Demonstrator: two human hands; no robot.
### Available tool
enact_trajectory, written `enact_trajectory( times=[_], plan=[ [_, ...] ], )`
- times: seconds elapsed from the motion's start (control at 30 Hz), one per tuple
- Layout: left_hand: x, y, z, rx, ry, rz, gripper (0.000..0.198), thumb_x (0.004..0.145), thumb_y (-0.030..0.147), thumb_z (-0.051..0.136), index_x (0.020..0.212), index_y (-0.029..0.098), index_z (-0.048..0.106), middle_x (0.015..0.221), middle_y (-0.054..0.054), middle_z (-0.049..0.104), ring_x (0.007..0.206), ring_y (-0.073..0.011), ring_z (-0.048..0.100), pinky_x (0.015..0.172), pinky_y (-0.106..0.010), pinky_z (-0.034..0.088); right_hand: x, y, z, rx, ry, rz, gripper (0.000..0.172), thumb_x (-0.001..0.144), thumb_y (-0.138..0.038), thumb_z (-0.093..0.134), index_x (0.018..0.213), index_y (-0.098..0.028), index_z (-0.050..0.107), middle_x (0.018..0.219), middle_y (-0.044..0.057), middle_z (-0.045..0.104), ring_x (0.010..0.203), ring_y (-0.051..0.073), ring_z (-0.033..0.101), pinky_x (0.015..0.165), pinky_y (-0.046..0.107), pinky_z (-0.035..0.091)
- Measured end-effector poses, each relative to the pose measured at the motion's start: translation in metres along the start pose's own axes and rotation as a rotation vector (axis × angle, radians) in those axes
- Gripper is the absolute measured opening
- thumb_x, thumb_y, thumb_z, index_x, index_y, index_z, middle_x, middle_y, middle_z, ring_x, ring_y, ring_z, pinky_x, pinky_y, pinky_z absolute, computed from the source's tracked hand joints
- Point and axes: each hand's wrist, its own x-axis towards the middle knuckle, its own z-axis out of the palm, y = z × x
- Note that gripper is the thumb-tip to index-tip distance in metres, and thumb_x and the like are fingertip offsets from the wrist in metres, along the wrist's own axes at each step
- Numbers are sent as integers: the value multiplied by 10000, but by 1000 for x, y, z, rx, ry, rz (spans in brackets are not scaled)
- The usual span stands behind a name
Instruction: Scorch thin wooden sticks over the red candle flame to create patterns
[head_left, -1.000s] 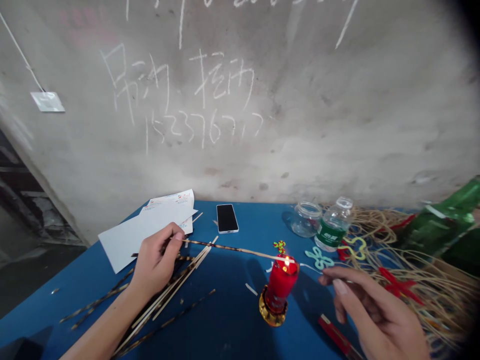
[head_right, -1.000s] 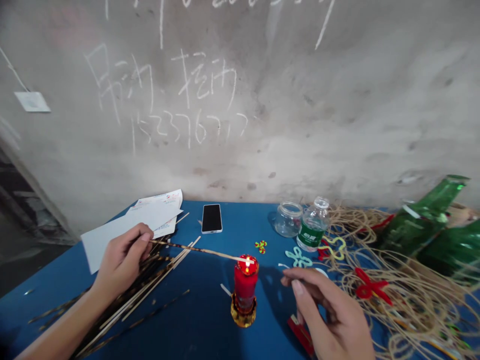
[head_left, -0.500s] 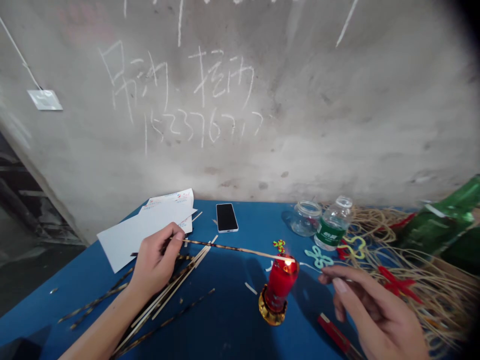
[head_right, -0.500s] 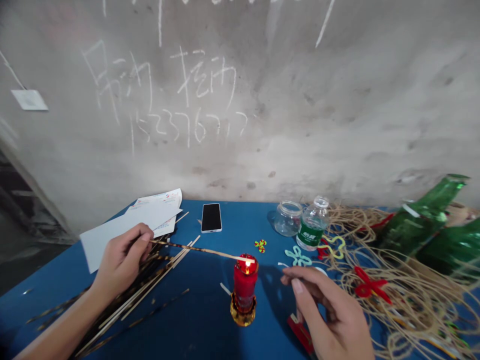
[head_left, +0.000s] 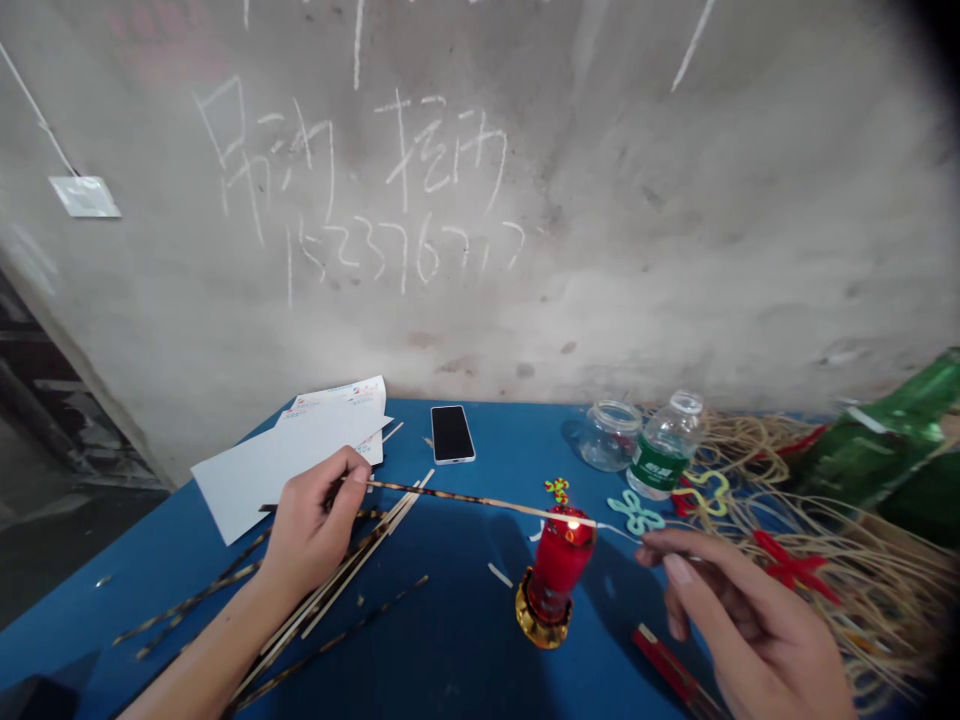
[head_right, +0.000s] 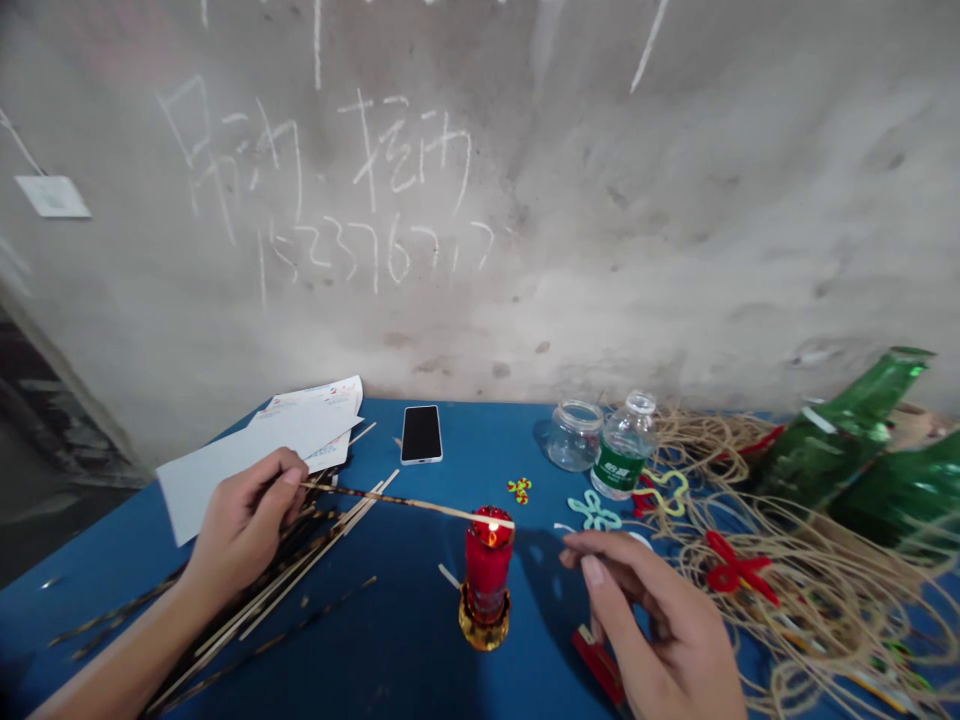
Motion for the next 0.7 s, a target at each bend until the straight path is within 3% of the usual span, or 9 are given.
enact_trajectory(
  times=[0.7],
  plan=[
    [-3, 2, 2, -4, -35, -43, 408, 1163, 470, 441, 840, 248, 552, 658, 64, 514, 602, -162, 457, 614, -331, 357, -1, 2, 0, -2, -1, 53, 220, 1073, -446, 708, 1108, -274, 842, 901, 56, 854, 476, 129, 688, 476, 185, 600]
  ],
)
